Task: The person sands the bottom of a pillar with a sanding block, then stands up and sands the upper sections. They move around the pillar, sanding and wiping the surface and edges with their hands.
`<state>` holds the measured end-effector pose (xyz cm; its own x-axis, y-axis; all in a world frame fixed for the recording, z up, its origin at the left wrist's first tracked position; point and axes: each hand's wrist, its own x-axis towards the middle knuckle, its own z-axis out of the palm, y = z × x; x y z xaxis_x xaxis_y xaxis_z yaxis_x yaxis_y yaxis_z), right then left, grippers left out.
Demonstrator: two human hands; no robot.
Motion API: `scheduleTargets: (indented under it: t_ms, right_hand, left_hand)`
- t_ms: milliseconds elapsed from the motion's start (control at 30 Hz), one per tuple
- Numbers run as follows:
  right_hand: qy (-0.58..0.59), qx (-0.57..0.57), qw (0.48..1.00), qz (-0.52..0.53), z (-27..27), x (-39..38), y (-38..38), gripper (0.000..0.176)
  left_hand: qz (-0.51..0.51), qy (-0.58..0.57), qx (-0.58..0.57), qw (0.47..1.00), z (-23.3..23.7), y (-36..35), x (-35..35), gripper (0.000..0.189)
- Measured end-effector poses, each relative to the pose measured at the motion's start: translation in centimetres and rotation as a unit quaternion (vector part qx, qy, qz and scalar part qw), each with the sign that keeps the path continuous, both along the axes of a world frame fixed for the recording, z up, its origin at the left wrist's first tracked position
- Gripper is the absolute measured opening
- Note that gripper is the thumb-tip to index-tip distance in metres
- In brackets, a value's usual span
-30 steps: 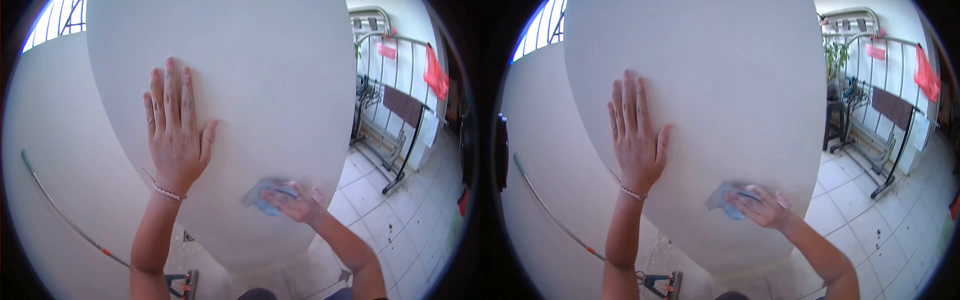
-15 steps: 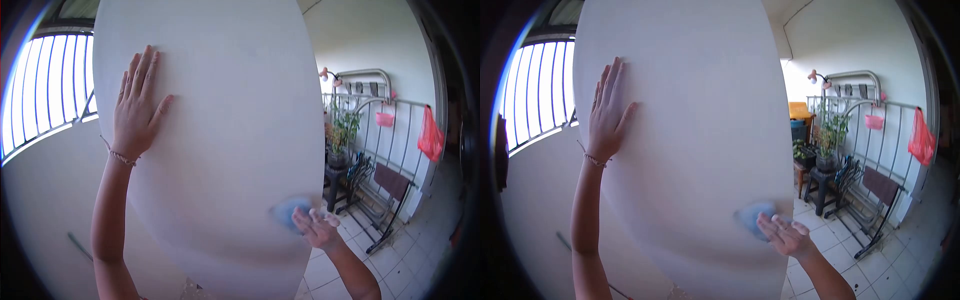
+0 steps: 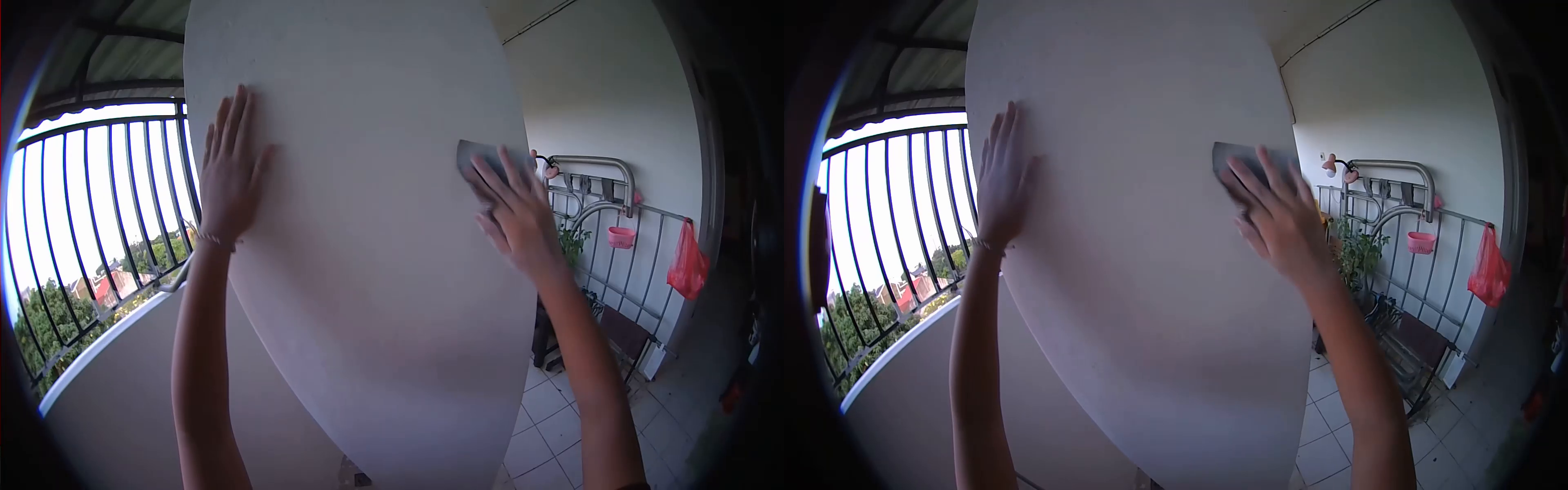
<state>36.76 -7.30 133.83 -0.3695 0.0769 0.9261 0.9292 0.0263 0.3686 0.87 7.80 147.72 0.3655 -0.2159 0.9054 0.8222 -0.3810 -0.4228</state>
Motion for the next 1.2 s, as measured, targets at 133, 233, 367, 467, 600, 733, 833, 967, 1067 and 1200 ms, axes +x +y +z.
scheduleTargets:
  t_ms: [133, 233, 367, 467, 600, 733, 833, 967, 1067, 1200]
  right_hand:
    - [0.036, 0.012, 0.997, -0.072, 5.1, -0.3, 1.2, 0.054]
    - [0.13, 0.096, 0.986, -0.041, 5.8, -1.2, 3.5, 0.053]
    - [0.187, 0.121, 0.973, -0.066, 5.0, -6.6, 5.7, 0.055]
    - [0.032, -0.012, 0.999, -0.002, 1.3, -10.4, 5.3, 0.054]
    - [-0.064, -0.096, 0.993, 0.007, -2.7, -6.3, 4.1, 0.051]
    - [0.015, -0.037, 0.996, -0.084, 0.1, -1.6, 3.0, 0.052]
    - [0.141, 0.089, 0.986, 0.011, 3.5, -3.7, 4.9, 0.052]
    - [0.228, 0.138, 0.962, -0.056, 6.6, -12.2, 7.4, 0.059]
    - [0.125, 0.097, 0.987, -0.026, 7.4, -20.1, 9.6, 0.065]
    - [-0.128, -0.024, 0.991, -0.012, 1.3, -26.1, 10.9, 0.069]
  left_hand:
    - [0.007, -0.016, -0.047, 0.999, -5.3, -1.0, -0.1, 0.067]
    - [0.013, -0.039, -0.095, 0.995, -11.4, -2.7, 0.2, 0.065]
    - [0.011, -0.084, -0.127, 0.988, -14.7, -3.0, 0.6, 0.062]
    - [0.003, -0.091, -0.13, 0.987, -14.5, -3.0, 0.6, 0.062]
    - [0.016, -0.094, -0.156, 0.983, -14.8, -3.4, 0.6, 0.063]
    - [0.015, -0.018, -0.241, 0.97, -24.1, -5.0, 2.3, 0.069]
    - [0.02, -0.001, -0.27, 0.963, -27.9, -6.0, 3.9, 0.069]
    - [0.032, 0.021, -0.251, 0.967, -29.3, -5.8, 4.8, 0.067]
    - [-0.065, 0.011, -0.218, 0.974, -29.6, -5.9, 4.2, 0.056]
    - [-0.323, -0.094, -0.066, 0.939, -34.5, -2.0, 3.1, 0.049]
